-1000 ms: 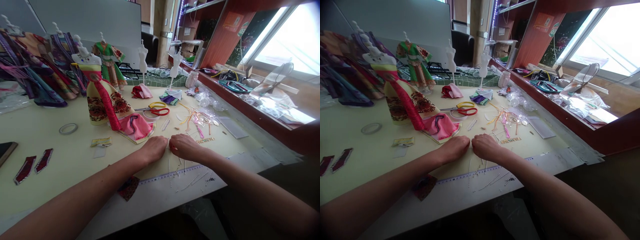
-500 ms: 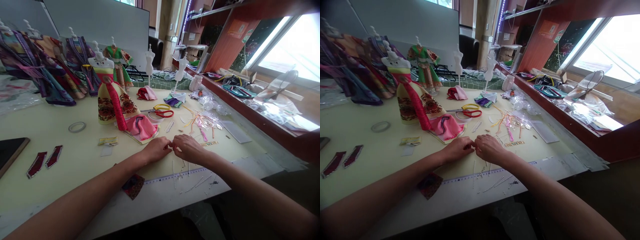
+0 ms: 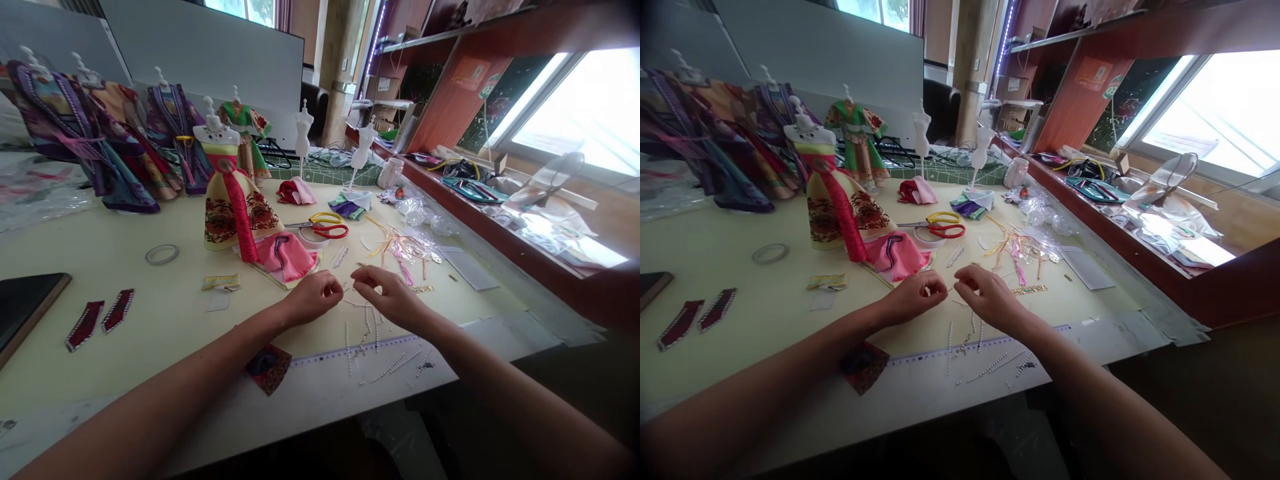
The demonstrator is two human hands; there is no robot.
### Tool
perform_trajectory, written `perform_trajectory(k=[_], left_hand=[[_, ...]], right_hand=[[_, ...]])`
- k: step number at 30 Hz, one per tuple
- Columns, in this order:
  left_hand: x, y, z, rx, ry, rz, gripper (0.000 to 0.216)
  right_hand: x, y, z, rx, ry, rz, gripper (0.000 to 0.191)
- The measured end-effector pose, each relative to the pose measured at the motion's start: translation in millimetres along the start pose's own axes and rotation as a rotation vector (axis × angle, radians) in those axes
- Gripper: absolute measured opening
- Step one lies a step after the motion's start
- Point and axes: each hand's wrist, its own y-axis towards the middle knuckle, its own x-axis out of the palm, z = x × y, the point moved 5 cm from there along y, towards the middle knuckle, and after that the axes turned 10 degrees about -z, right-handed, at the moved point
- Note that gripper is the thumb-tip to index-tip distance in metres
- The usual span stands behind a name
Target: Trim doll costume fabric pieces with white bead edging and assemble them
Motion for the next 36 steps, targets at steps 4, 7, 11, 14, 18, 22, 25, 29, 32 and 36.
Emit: perform_trajectory(k=[4,7,11,14,18,22,25,29,32,36], left_hand=[[-5.6,-14.5,9.0,0.013,-0.105,0.024,0.016],[-6.4,-24.7,14.4,0.011,-0.157,0.033,0.016],[-4.7,-36.0,17.4,0.010,-0.219,0.027,0.016],[-2.3,-43.5,17.9,0.012,-0.283,0.006,0.013],[1.5,-54.1,18.2,0.010,-0.377,-0.019,0.009],[4.6,-68.8,18.4,-0.010,-0.428,-0.020,0.020],[5.1,-83.9,17.8,-0.049,-0.418,0.000,0.028],[5.7,-106.4,20.7,-0.079,-0.353,0.018,0.011],[6.3,-122.7,26.6,-0.068,-0.282,0.040,0.012],[9.2,-148.6,28.2,-0.073,-0.132,0.146,0.017]], right_hand=[[6.8,-6.9,-1.8,0.030,0.206,0.009,0.018],[13.2,-8.7,-7.9,0.030,0.316,0.006,0.018],[17.0,-8.9,-16.2,0.025,0.384,0.019,0.013],[19.9,-9.3,-19.5,0.031,0.402,0.028,0.011],[24.7,-13.6,-26.5,0.037,0.401,0.040,0.012],[28.0,-23.5,-46.2,-0.020,0.384,0.070,0.013],[29.6,-32.5,-63.3,-0.107,0.328,0.108,0.013],[33.6,-42.8,-82.6,-0.231,0.234,0.156,0.010],[39.2,-49.5,-95.1,-0.292,0.248,0.152,0.008],[46.7,-58.0,-102.0,-0.285,0.285,0.162,0.007]])
